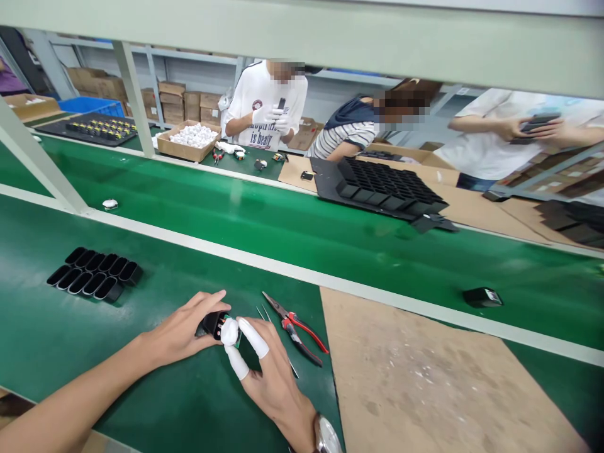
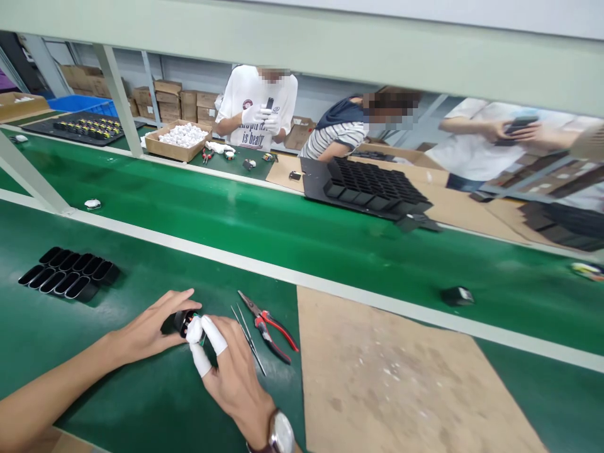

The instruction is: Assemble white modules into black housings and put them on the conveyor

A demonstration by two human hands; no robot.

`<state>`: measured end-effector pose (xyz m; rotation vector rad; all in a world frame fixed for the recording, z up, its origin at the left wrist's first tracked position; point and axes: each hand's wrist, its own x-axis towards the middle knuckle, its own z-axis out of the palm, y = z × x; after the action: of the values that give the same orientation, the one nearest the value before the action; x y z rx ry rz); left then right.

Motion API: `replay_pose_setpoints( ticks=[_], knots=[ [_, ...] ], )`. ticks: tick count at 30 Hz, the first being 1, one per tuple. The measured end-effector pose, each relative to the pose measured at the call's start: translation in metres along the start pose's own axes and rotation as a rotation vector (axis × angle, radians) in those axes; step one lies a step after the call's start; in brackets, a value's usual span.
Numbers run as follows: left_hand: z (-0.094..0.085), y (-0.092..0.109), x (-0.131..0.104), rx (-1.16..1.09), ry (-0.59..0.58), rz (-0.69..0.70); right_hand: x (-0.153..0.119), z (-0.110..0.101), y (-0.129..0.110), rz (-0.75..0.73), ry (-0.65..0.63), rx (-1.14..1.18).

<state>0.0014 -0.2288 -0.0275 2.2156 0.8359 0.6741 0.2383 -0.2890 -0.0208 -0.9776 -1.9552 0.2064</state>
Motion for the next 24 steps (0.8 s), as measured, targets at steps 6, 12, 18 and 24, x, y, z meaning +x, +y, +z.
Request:
replay_pose_setpoints(
  ticks=[6,12,18,24],
  knots=[
    [0.0000,-0.0011,-0.0008,0.002,-0.020,0.000,-0.0034,0.0025,0.0008,0.029,-0.031,-0.011],
    [0.0019,-0.0012,0.0004,0.008,-0.006,0.008,-0.0003,0.0015,-0.0016,0.026,-0.047,-0.053],
    [0.0022,-0.0009,0.0001,0.027,-0.023,-0.013,0.0034,-0.0017,-0.0037,0.010,-0.039,-0.073],
    [0.0013,-0.0016,-0.0007,0.053,-0.040,-0.044,0.0014,-0.0019,-0.0023,0.012,-0.045,-0.069]
  ],
)
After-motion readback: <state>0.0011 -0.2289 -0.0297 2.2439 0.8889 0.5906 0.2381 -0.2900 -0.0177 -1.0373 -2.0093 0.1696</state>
